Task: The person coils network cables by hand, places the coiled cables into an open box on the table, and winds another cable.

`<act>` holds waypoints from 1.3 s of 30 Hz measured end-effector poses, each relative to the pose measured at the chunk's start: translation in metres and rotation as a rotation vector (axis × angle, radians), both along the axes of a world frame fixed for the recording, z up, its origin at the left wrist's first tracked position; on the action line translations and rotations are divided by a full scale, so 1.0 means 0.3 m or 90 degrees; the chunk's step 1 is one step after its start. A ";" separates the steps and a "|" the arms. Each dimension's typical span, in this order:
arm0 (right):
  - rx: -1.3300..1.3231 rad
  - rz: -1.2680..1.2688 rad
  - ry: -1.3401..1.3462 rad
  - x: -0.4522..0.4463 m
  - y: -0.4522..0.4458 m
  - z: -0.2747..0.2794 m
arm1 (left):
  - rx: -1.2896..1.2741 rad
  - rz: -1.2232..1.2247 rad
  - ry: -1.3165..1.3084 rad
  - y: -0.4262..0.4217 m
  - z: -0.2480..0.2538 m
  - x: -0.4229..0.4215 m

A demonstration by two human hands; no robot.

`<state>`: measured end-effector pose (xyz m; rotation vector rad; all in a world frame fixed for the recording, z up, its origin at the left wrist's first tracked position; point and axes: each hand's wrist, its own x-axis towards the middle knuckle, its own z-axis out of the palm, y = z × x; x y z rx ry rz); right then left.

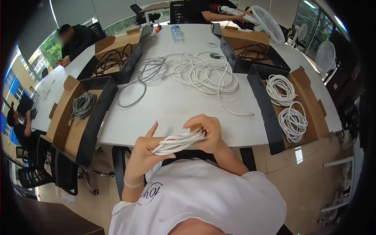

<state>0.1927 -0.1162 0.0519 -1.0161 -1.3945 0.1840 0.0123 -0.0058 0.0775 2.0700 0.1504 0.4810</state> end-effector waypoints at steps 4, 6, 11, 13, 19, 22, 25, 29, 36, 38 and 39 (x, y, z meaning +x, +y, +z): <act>0.070 -0.106 -0.080 0.032 -0.023 0.009 | -0.157 -0.087 -0.040 0.007 -0.045 0.067; 0.071 -0.173 -0.126 0.033 -0.046 0.015 | -0.265 -0.127 -0.001 0.011 -0.071 0.078; -0.080 -0.014 0.106 0.019 -0.134 0.016 | -0.527 -0.269 0.140 0.022 -0.084 0.093; -0.164 0.285 0.214 0.041 -0.165 -0.015 | -0.527 -0.356 0.169 0.026 -0.090 0.109; -0.188 0.514 0.357 -0.008 -0.157 -0.125 | -0.680 -0.695 0.187 0.089 -0.199 0.156; -0.193 0.590 0.346 -0.036 -0.156 -0.175 | -0.731 -0.679 0.286 0.087 -0.149 0.152; -0.197 0.614 0.398 -0.104 -0.139 -0.119 | -0.773 -0.647 0.151 0.075 -0.165 0.159; -0.013 0.714 0.607 -0.187 -0.076 -0.137 | -0.995 -0.616 -0.049 0.063 -0.133 0.178; 0.125 0.495 0.648 -0.179 -0.057 -0.170 | -0.769 -0.415 -0.228 0.039 -0.170 0.199; 0.152 0.491 0.708 -0.181 -0.061 -0.173 | -0.628 -0.453 -0.351 0.045 -0.222 0.222; 0.153 0.490 0.707 -0.177 -0.067 -0.173 | -0.585 -0.413 -0.296 0.050 -0.219 0.211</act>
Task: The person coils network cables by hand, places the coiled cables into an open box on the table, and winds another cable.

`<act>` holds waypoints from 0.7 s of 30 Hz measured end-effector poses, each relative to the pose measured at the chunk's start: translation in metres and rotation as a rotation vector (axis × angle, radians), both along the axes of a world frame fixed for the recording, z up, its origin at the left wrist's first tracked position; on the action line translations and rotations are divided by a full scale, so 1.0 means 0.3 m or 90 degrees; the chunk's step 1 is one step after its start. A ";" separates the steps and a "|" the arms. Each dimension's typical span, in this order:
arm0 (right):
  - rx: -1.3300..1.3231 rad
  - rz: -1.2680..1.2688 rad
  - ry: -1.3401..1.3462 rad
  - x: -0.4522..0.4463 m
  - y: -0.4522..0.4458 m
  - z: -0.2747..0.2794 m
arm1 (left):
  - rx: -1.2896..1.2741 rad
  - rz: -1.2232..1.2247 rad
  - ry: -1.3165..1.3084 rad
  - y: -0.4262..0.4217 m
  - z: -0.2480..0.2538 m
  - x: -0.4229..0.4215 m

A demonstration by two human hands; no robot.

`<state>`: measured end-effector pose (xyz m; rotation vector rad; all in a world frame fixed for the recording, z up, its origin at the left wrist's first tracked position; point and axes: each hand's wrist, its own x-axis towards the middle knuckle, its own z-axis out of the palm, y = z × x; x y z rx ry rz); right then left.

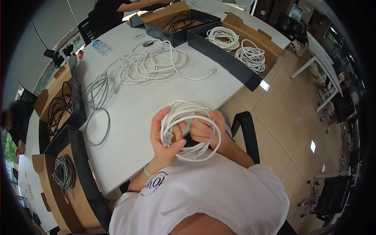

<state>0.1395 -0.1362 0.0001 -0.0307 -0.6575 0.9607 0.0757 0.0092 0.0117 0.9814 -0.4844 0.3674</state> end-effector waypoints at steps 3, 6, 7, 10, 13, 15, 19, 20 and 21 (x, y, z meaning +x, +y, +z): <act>-0.014 -0.031 -0.020 0.005 -0.022 0.008 | 0.054 0.038 0.087 -0.010 0.026 -0.017; -0.052 -0.116 -0.092 -0.018 -0.023 0.004 | -0.051 0.094 0.151 -0.020 0.022 -0.007; -0.086 -0.152 -0.091 -0.031 -0.027 0.015 | -0.052 0.096 0.152 -0.020 0.010 -0.003; -0.046 -0.202 -0.173 -0.040 -0.050 0.049 | 0.183 0.282 0.014 -0.009 -0.001 0.020; -0.032 -0.201 -0.158 -0.059 -0.052 0.073 | 0.048 0.190 0.006 -0.013 -0.034 0.004; -0.009 -0.195 -0.177 -0.064 -0.042 0.067 | 0.047 0.217 -0.018 -0.018 -0.021 -0.002; 0.011 -0.177 -0.157 -0.082 -0.030 0.081 | -0.098 0.239 0.007 -0.029 -0.001 -0.009; 0.009 -0.175 -0.154 -0.081 -0.032 0.081 | -0.071 0.244 0.006 -0.022 -0.013 -0.005; 0.019 -0.178 -0.155 -0.078 -0.034 0.083 | -0.044 0.248 0.006 -0.021 -0.021 -0.005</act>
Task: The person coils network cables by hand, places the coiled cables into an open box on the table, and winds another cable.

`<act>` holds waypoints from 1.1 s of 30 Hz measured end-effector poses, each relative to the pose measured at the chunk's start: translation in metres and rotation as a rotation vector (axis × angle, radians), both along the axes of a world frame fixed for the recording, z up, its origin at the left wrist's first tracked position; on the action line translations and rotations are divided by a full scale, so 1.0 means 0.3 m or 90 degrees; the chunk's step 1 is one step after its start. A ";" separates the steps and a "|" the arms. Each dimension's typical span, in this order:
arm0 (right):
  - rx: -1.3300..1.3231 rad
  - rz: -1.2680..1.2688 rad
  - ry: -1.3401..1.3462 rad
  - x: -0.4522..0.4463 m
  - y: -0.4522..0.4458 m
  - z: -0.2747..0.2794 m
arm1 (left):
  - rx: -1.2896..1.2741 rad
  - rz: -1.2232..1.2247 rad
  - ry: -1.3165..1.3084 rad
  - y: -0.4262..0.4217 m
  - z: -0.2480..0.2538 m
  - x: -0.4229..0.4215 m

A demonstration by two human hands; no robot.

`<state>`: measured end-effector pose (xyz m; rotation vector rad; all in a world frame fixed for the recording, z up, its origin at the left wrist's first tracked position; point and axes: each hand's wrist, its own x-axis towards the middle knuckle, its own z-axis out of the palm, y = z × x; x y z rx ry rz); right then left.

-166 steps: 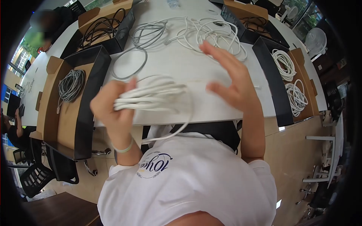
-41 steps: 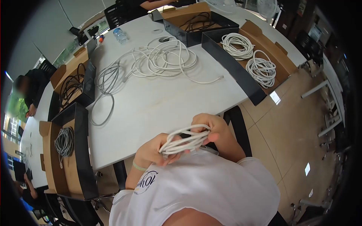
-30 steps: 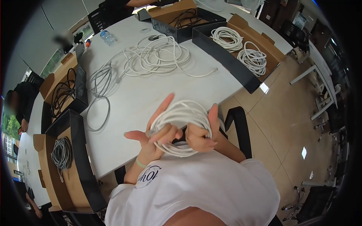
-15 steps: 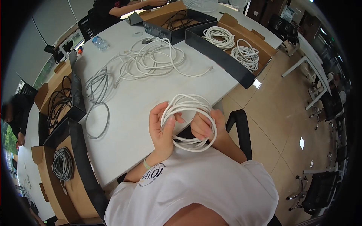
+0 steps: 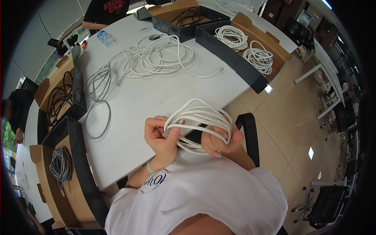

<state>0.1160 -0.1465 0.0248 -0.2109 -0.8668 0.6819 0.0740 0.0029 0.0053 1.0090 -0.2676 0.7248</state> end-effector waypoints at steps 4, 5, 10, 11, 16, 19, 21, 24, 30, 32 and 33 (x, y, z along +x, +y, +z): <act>-0.040 -0.072 -0.032 0.045 -0.032 0.020 | -0.021 0.023 0.047 -0.013 -0.002 -0.012; -0.079 -0.091 -0.027 0.059 -0.049 0.026 | -0.023 0.028 0.045 -0.018 0.004 -0.011; -0.086 -0.120 0.044 0.092 -0.066 0.021 | 0.048 0.022 0.093 -0.024 0.015 -0.018; -0.117 -0.135 0.031 0.095 -0.074 0.029 | 0.045 0.027 0.092 -0.019 0.004 -0.022; -0.084 0.049 0.128 0.155 -0.079 0.020 | 0.148 0.031 0.112 -0.001 -0.021 -0.010; -0.130 -0.075 0.066 0.161 -0.101 0.052 | 0.045 -0.009 0.130 -0.025 0.042 0.005; -0.128 -0.225 0.018 0.186 -0.164 0.099 | 0.091 -0.018 0.170 -0.001 0.040 0.002; -0.076 -0.516 -0.126 0.272 -0.313 0.200 | 0.076 -0.067 0.196 0.001 0.055 0.008; -0.340 -1.318 -0.330 0.364 -0.483 0.394 | 0.092 -0.037 0.184 -0.008 0.049 0.009; -0.495 -1.498 -0.630 0.438 -0.532 0.422 | 0.094 -0.027 0.181 -0.011 0.046 0.008; -0.624 -1.507 -0.628 0.459 -0.530 0.421 | 0.096 -0.018 0.174 -0.009 0.046 0.011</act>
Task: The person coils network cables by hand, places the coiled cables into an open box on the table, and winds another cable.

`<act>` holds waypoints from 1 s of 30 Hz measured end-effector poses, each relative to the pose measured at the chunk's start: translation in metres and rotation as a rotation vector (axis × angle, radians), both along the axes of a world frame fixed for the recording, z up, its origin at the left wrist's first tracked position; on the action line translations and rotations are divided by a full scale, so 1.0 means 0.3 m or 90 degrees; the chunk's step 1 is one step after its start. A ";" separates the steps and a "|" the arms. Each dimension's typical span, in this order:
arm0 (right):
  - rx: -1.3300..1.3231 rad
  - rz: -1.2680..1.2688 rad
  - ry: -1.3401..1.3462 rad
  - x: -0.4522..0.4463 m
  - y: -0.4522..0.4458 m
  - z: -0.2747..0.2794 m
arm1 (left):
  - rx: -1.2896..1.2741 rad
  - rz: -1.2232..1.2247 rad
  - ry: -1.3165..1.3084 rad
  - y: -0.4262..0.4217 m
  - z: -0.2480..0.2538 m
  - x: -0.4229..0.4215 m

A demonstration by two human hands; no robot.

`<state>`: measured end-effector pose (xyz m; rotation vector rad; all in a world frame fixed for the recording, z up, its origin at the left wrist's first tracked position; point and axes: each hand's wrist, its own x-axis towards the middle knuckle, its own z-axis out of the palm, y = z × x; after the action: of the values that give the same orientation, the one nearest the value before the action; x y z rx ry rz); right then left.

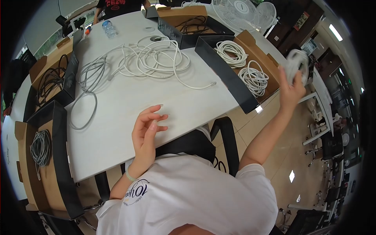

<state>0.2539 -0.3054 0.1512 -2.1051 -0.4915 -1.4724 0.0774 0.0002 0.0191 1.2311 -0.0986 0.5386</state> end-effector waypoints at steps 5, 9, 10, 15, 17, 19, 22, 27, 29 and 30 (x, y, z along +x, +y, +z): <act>-0.403 -0.057 0.511 0.207 -0.033 -0.122 | 0.036 -0.005 -0.022 0.005 -0.003 0.003; -0.234 -0.012 0.425 0.155 -0.008 -0.101 | 0.066 -0.024 -0.002 0.008 0.004 0.004; -0.242 -0.004 0.349 0.162 -0.025 -0.108 | 0.073 -0.022 0.001 0.006 0.007 0.003; -0.350 -0.126 0.476 0.190 -0.048 -0.113 | 0.078 -0.013 0.000 0.005 0.004 -0.002; -0.431 -0.202 0.509 0.247 -0.068 -0.157 | 0.079 -0.014 0.001 0.003 -0.003 -0.009; -0.407 -0.201 0.581 0.254 -0.055 -0.155 | 0.083 -0.004 -0.013 0.006 0.008 0.007; -0.412 -0.142 0.709 0.351 -0.085 -0.193 | 0.102 0.005 0.008 -0.002 0.007 -0.001; -0.477 -0.138 0.817 0.419 -0.095 -0.232 | 0.111 -0.005 0.012 -0.001 0.010 0.000; -0.526 -0.133 0.845 0.425 -0.110 -0.220 | 0.109 -0.015 0.008 0.003 0.008 0.003; -0.543 -0.130 0.845 0.421 -0.114 -0.219 | 0.106 -0.027 0.000 0.004 0.005 0.001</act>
<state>0.3803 -0.3395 0.0853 -3.2095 -0.3559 0.4194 0.0776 0.0013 0.0206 1.3881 -0.1720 0.5019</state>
